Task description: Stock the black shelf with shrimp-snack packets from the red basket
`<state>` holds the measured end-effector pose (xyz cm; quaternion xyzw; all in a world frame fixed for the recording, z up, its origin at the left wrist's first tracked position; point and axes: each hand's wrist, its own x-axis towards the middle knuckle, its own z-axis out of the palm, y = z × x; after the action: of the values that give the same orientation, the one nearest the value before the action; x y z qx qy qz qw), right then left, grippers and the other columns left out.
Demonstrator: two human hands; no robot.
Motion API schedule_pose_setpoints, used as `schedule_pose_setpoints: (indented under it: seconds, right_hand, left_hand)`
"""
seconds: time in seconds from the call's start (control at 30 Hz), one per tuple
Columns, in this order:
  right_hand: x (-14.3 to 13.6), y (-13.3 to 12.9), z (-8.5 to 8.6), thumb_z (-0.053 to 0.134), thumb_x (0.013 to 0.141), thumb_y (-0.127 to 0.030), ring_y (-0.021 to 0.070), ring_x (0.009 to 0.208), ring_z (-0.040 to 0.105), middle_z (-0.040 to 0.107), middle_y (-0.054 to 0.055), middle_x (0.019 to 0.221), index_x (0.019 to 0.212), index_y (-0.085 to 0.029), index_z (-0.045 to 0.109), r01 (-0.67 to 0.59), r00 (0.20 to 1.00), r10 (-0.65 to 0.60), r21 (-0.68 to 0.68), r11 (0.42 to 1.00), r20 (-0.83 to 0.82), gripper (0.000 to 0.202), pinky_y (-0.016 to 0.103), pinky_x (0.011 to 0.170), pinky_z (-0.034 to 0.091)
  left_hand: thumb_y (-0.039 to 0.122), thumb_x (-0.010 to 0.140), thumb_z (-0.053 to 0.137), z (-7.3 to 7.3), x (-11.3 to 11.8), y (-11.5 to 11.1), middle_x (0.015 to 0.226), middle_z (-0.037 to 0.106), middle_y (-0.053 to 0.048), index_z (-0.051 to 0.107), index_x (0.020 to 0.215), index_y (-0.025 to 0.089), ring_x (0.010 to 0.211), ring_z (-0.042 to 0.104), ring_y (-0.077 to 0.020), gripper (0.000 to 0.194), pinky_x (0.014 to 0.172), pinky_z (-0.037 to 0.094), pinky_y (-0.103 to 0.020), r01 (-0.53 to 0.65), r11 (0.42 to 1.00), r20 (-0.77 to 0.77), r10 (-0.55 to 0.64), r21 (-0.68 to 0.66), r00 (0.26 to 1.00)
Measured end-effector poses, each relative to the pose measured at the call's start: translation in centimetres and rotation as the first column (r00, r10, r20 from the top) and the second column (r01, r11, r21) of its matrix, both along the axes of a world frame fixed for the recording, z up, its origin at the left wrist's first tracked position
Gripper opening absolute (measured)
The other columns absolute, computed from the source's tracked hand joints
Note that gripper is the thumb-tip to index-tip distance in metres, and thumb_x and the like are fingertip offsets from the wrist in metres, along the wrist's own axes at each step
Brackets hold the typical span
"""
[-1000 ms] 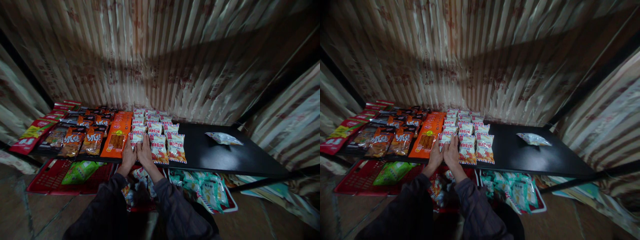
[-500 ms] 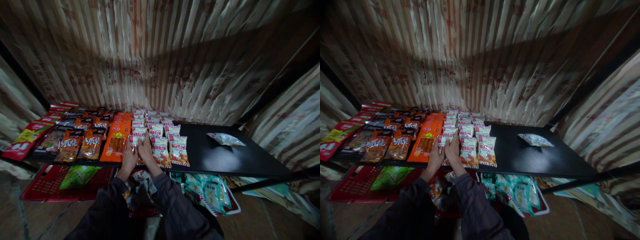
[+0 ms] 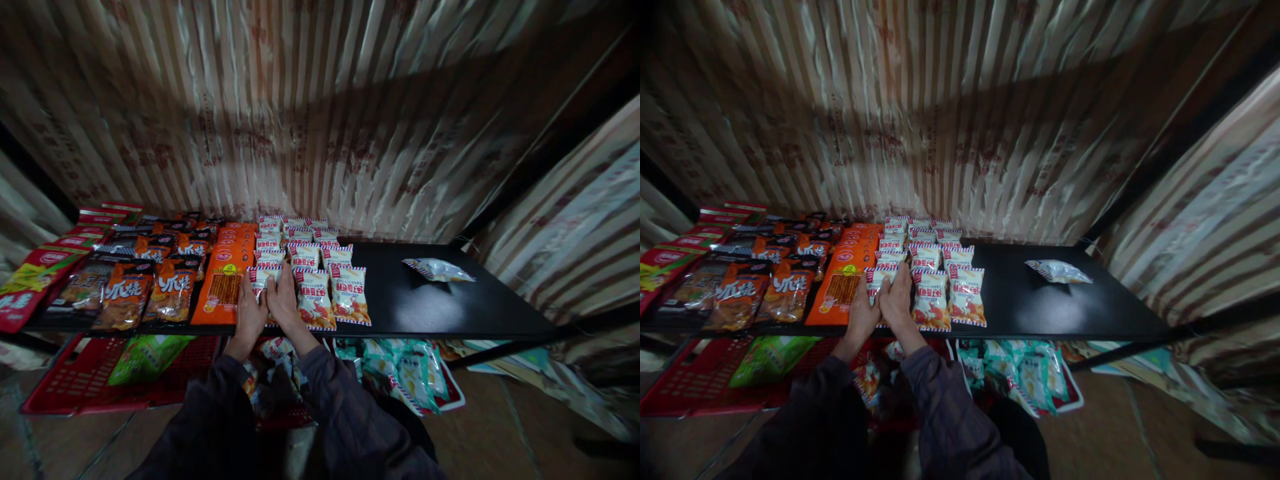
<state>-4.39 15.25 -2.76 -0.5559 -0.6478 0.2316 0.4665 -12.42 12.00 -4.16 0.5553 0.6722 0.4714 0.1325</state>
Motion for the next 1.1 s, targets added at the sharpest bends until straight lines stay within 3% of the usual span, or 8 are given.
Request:
schedule_pose_setpoints:
  seconds: [0.2,0.3,0.43,0.57,0.8,1.1]
  right_hand:
    - [4.4,-2.7,1.3,0.031,0.092,-0.033,0.0227,0.140,0.014,0.019,0.012,0.151,0.143,-0.015,0.022,0.032,0.989,-0.063,0.220,0.975,0.136,0.055,0.050,0.111,0.024]
    - [7.7,-4.0,0.5,0.030,0.093,-0.035,0.0235,0.140,0.016,0.023,0.014,0.150,0.141,-0.014,0.027,0.131,0.974,-0.167,0.215,0.968,0.157,0.053,0.051,0.110,0.024]
    - [10.4,-4.6,-1.1,0.028,0.093,-0.039,0.0238,0.139,0.021,0.029,0.019,0.147,0.138,-0.007,0.033,0.144,0.976,-0.164,0.136,0.980,0.145,0.056,0.048,0.110,0.025]
    - [10.8,-4.3,-1.3,0.028,0.092,-0.041,0.0240,0.138,0.023,0.032,0.018,0.145,0.137,-0.007,0.036,0.101,0.989,-0.108,0.066,0.993,0.102,0.056,0.048,0.110,0.025]
    - [10.1,-3.4,-1.3,0.028,0.091,-0.042,0.0248,0.135,0.031,0.040,0.019,0.141,0.135,-0.005,0.038,0.064,0.998,-0.064,-0.012,0.998,0.028,0.058,0.046,0.110,0.026]
    - [10.1,-2.0,-1.0,0.033,0.089,-0.040,0.0244,0.135,0.030,0.036,0.018,0.144,0.136,-0.005,0.036,0.052,0.999,-0.052,-0.062,0.997,0.006,0.058,0.045,0.111,0.024]
  left_hand:
    - [0.031,0.087,0.042,0.9,0.5,-1.5,0.146,0.030,-0.019,0.032,0.137,0.009,0.138,0.022,-0.0268,0.055,0.111,0.024,-0.046,-0.006,0.993,-0.110,0.019,0.115,0.994]
    - [0.025,0.089,0.038,1.6,2.4,-2.6,0.149,0.025,-0.016,0.036,0.135,0.011,0.139,0.019,-0.0239,0.049,0.112,0.023,-0.044,0.095,0.979,-0.189,-0.060,0.180,0.980]
    - [0.022,0.089,0.035,1.5,6.5,-2.9,0.147,0.030,-0.014,0.040,0.132,0.013,0.138,0.024,-0.0210,0.044,0.112,0.027,-0.041,0.262,0.956,-0.199,-0.232,0.136,0.952]
    - [0.021,0.089,0.032,0.5,9.2,-2.1,0.147,0.029,-0.016,0.041,0.131,0.010,0.137,0.026,-0.0214,0.044,0.111,0.028,-0.042,0.308,0.949,-0.177,-0.293,0.067,0.940]
    - [0.015,0.087,0.032,-1.3,9.1,-1.4,0.148,0.026,-0.021,0.036,0.134,0.006,0.138,0.021,-0.0246,0.048,0.110,0.029,-0.045,0.297,0.955,-0.229,-0.288,0.007,0.930]
    - [0.016,0.087,0.037,-0.9,9.6,-1.0,0.149,0.020,-0.021,0.031,0.137,0.009,0.138,0.022,-0.0268,0.052,0.108,0.032,-0.045,0.246,0.969,-0.231,-0.232,0.033,0.945]
